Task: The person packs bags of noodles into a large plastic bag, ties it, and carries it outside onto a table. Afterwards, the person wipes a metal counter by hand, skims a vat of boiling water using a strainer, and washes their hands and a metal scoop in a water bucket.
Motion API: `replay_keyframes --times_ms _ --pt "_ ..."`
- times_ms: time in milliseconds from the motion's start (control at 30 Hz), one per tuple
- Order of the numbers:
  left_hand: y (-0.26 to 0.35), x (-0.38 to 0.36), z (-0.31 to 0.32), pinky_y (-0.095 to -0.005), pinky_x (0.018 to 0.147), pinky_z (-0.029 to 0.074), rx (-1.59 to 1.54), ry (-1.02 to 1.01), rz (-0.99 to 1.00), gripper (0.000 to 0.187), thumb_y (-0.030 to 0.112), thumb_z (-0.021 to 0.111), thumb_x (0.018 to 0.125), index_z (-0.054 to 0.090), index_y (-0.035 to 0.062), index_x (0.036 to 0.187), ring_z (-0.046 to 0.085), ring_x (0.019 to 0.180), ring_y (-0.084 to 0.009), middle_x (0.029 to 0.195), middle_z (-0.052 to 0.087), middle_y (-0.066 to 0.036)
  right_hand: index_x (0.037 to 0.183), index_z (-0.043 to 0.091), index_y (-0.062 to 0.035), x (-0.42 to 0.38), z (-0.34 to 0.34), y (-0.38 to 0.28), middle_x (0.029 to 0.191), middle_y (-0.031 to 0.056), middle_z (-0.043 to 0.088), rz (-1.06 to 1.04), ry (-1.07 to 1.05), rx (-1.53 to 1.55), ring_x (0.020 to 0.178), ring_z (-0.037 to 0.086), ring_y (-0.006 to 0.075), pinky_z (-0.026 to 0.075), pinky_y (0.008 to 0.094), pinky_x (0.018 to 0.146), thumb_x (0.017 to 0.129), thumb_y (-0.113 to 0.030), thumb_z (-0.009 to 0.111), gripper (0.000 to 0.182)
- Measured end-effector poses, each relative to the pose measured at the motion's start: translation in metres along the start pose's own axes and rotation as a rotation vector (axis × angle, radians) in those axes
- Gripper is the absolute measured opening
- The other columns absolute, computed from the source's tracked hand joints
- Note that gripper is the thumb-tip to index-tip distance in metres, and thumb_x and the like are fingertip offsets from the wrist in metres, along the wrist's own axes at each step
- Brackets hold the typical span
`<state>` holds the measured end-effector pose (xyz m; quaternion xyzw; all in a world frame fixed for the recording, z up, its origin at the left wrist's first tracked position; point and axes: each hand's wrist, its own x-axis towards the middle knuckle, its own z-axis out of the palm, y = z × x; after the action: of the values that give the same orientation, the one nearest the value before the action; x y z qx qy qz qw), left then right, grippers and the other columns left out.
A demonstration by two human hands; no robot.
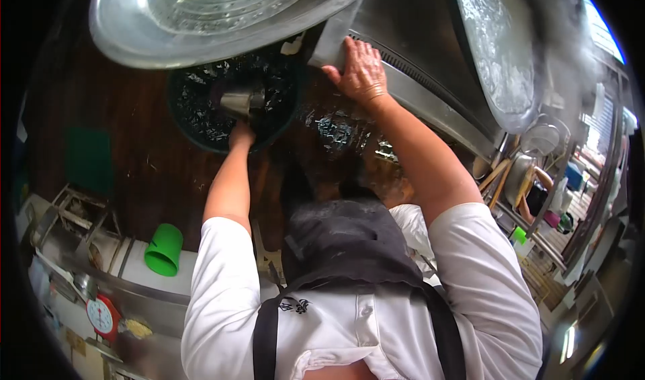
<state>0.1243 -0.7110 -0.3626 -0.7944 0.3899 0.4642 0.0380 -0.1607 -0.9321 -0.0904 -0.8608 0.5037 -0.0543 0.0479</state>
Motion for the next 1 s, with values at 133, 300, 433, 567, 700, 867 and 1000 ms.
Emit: replay_keyframes --times_ms 133,300,433,567,700,867,1000 --pt "0.016 -0.035 -0.038 -0.0359 0.036 0.042 -0.761 -0.429 -0.094 0.017 0.008 0.073 0.084 0.057 0.0038 0.083 0.05 0.038 -0.0183 0.057 0.053 -0.006 0.129 0.05 0.0042 0.0 -0.003 0.001 0.11 0.0214 0.061 -0.011 0.051 0.013 0.103 0.059 0.0374 0.045 0.0457 0.092 0.082 -0.06 0.068 0.081" --pt "0.034 -0.148 -0.08 -0.031 0.037 0.042 -1.01 -0.343 -0.015 0.022 0.012 0.072 0.086 0.051 0.0065 0.085 0.047 0.038 -0.013 0.052 0.048 -0.002 0.13 0.049 0.0039 -0.001 -0.013 0.003 0.11 0.0215 0.061 0.024 -0.003 0.077 0.105 0.058 0.0369 0.045 0.0462 0.093 0.082 -0.06 0.068 0.081" --pt "0.063 -0.238 -0.101 -0.0291 0.037 0.041 -1.075 -0.257 0.053 0.021 0.011 0.071 0.088 0.051 0.0064 0.086 0.046 0.038 -0.0117 0.053 0.049 -0.002 0.123 0.053 0.0023 -0.004 -0.014 0.002 0.106 0.0185 0.061 0.009 0.037 0.059 0.102 0.059 0.0339 0.046 0.0439 0.09 0.082 -0.061 0.067 0.077" --pt "0.111 -0.321 -0.128 -0.0281 0.039 0.041 -1.143 -0.224 0.158 0.021 0.008 0.069 0.09 0.049 0.0047 0.091 0.046 0.04 -0.0105 0.058 0.048 -0.001 0.114 0.057 0.0011 -0.004 -0.011 0.0 0.107 0.0162 0.061 0.005 0.158 0.044 0.103 0.059 0.0312 0.047 0.0415 0.089 0.082 -0.061 0.069 0.071" --pt "0.162 -0.381 -0.141 -0.0281 0.039 0.041 -1.222 -0.186 0.192 0.024 0.007 0.07 0.09 0.049 0.0019 0.1 0.047 0.043 -0.0105 0.067 0.051 -0.003 0.107 0.06 -0.0012 -0.001 -0.011 0.007 0.103 0.0181 0.064 0.063 0.128 0.21 0.099 0.063 0.0349 0.05 0.0439 0.085 0.084 -0.053 0.07 0.058" --pt "0.238 -0.413 -0.148 -0.0278 0.04 0.041 -1.042 -0.06 0.172 0.034 0.011 0.07 0.09 0.049 -0.003 0.111 0.047 0.044 -0.0108 0.063 0.048 -0.002 0.105 0.066 -0.0038 0.027 0.003 0.042 0.092 0.0166 0.071 0.259 0.043 0.664 0.081 0.07 0.0352 0.054 0.0473 0.072 0.094 -0.03 0.064 0.028" --pt "0.278 -0.406 -0.148 -0.0277 0.041 0.042 -0.883 -0.011 0.177 0.031 0.013 0.072 0.087 0.05 -0.002 0.103 0.05 0.045 -0.0104 0.064 0.051 -0.002 0.121 0.064 -0.0029 0.032 0.003 0.05 0.103 0.0146 0.071 0.459 0.23 1.194 0.09 0.068 0.0255 0.053 0.042 0.075 0.098 -0.017 0.053 0.029"
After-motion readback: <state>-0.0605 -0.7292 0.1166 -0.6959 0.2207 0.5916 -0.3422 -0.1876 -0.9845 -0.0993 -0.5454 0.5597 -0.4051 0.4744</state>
